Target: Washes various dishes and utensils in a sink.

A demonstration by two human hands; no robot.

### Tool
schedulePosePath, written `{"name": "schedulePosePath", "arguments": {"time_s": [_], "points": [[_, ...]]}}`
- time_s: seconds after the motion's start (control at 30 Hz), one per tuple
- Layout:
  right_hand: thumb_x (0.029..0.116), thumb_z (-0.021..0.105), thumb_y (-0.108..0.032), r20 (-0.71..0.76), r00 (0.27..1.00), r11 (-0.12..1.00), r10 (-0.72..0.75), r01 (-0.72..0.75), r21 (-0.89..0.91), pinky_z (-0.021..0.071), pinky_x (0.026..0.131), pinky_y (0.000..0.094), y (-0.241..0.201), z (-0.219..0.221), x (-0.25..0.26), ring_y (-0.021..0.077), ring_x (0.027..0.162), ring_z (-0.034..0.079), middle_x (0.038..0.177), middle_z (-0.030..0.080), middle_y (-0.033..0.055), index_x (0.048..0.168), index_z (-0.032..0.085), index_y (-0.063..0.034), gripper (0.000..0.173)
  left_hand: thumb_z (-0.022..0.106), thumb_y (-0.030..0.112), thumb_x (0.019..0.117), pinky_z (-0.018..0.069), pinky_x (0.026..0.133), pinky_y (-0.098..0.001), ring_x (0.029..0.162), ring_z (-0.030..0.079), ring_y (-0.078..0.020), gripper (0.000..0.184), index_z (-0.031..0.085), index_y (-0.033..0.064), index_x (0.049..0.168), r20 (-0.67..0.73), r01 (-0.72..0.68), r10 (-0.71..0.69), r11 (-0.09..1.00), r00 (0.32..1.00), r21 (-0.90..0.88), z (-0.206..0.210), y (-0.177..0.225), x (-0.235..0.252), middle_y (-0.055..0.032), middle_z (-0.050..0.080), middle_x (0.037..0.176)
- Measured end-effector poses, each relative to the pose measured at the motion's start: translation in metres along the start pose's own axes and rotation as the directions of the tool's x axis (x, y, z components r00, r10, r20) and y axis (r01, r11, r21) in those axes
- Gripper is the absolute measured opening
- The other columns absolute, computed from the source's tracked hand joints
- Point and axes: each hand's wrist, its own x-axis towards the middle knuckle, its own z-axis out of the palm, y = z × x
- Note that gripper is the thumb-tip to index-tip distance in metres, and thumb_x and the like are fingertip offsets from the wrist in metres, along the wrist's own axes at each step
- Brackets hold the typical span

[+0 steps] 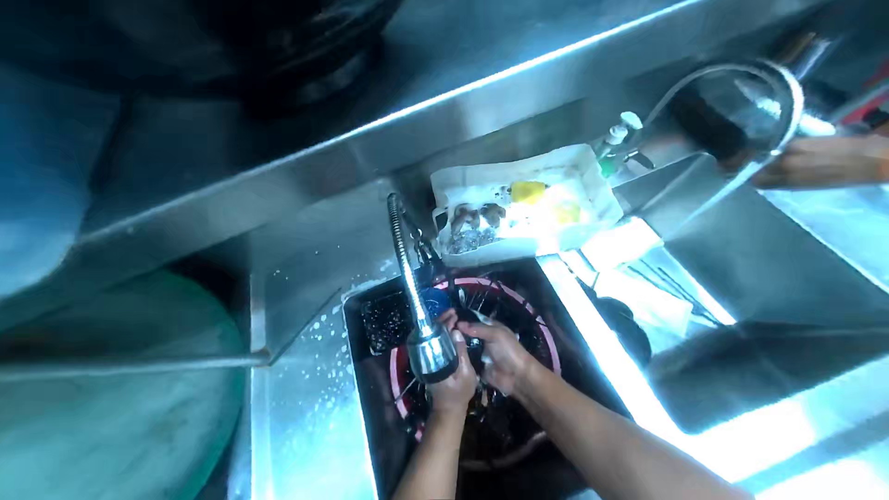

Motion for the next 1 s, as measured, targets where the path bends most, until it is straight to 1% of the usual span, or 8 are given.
{"name": "schedulePosePath", "arguments": {"time_s": [0.1,0.23,0.4,0.5,0.67,0.77,0.83,1.0], "points": [[0.0906,0.074,-0.017,-0.201,0.937,0.944,-0.285,0.238,-0.230,0.0623,0.083,0.0438,-0.036,-0.045,-0.021,0.0221,0.094,0.072,0.105,0.074,0.0122,0.122,0.066,-0.0024,0.036,0.057,0.028,0.1034,0.0537,0.101,-0.0427,0.110,0.068,-0.0212,0.035,0.070,0.0009,0.123,0.310,0.222,-0.288,0.947,0.906,0.230,0.003,-0.006,0.041,-0.0137,0.072,0.117],[0.0933,0.073,-0.022,-0.495,0.660,0.825,-0.565,0.430,-0.367,0.0642,0.077,0.0463,-0.089,-0.150,-0.063,0.0231,0.086,0.074,0.099,0.074,0.0122,0.120,0.064,-0.0003,0.036,0.063,0.030,0.1020,0.0558,0.093,-0.0516,0.101,0.070,-0.0281,0.037,0.067,0.0027,0.127,0.198,0.358,-0.430,0.879,0.881,0.315,0.009,-0.022,0.089,-0.0167,0.072,0.114],[0.1012,0.063,-0.040,-0.771,0.557,0.804,-0.309,-0.280,-0.525,0.0538,0.095,0.0555,-0.059,-0.287,-0.057,0.0347,0.106,0.067,0.115,0.069,0.0236,0.121,0.065,0.0064,0.051,0.061,0.037,0.1023,0.0539,0.093,-0.0585,0.103,0.070,-0.0322,0.037,0.069,0.0076,0.122,0.109,0.355,-0.518,0.709,0.848,0.610,-0.001,-0.042,0.103,-0.0158,0.073,0.112],[0.1099,0.048,-0.033,-0.678,0.727,0.432,-0.109,-0.580,-0.691,0.0412,0.110,0.0589,-0.044,-0.295,-0.046,0.0430,0.128,0.058,0.133,0.062,0.0306,0.130,0.063,0.0082,0.048,0.065,0.040,0.0968,0.0456,0.109,-0.0553,0.128,0.058,-0.0364,0.048,0.067,0.0072,0.132,0.162,0.200,-0.664,0.433,0.730,0.879,-0.001,-0.063,0.077,-0.0185,0.063,0.135],[0.1052,0.057,-0.039,-0.477,0.687,0.595,-0.548,-0.080,-0.800,0.0543,0.073,0.0596,-0.106,-0.218,-0.032,0.0331,0.078,0.066,0.087,0.068,0.0192,0.112,0.069,-0.0026,0.039,0.065,0.034,0.0925,0.0459,0.110,-0.0507,0.131,0.055,-0.0335,0.040,0.072,0.0138,0.127,0.378,-0.213,-0.373,0.415,0.847,0.885,0.001,-0.099,0.002,-0.0161,0.059,0.140],[0.1034,0.056,-0.030,0.072,0.391,0.094,-0.917,0.388,-0.917,0.0570,0.068,0.0322,-0.170,-0.135,-0.032,0.0099,0.073,0.065,0.083,0.066,0.0054,0.105,0.065,-0.0025,0.029,0.053,0.030,0.1031,0.0547,0.097,-0.0531,0.110,0.070,-0.0306,0.031,0.076,0.0119,0.114,0.323,-0.016,-0.538,0.497,0.779,0.868,0.017,-0.099,-0.020,-0.0127,0.074,0.114],[0.1035,0.057,-0.029,0.340,0.250,-0.197,-0.907,0.462,-0.865,0.0580,0.081,0.0409,-0.208,-0.093,-0.013,0.0227,0.089,0.068,0.098,0.068,0.0169,0.112,0.065,0.0039,0.034,0.052,0.032,0.1036,0.0532,0.094,-0.0607,0.107,0.069,-0.0382,0.035,0.075,0.0083,0.114,0.055,0.318,-0.731,0.362,0.680,0.876,0.021,-0.104,-0.024,-0.0196,0.073,0.111],[0.0974,0.062,-0.031,0.214,0.841,-0.340,-0.497,0.038,-0.940,0.0521,0.093,0.0648,-0.255,-0.046,0.086,0.0412,0.130,0.055,0.141,0.057,0.0176,0.138,0.060,-0.0119,0.045,0.055,0.022,0.1058,0.0545,0.093,-0.0458,0.111,0.064,-0.0293,0.043,0.050,-0.0012,0.141,-0.342,0.893,-0.829,0.442,0.442,0.083,0.001,-0.147,-0.013,-0.0213,0.063,0.127]]}}
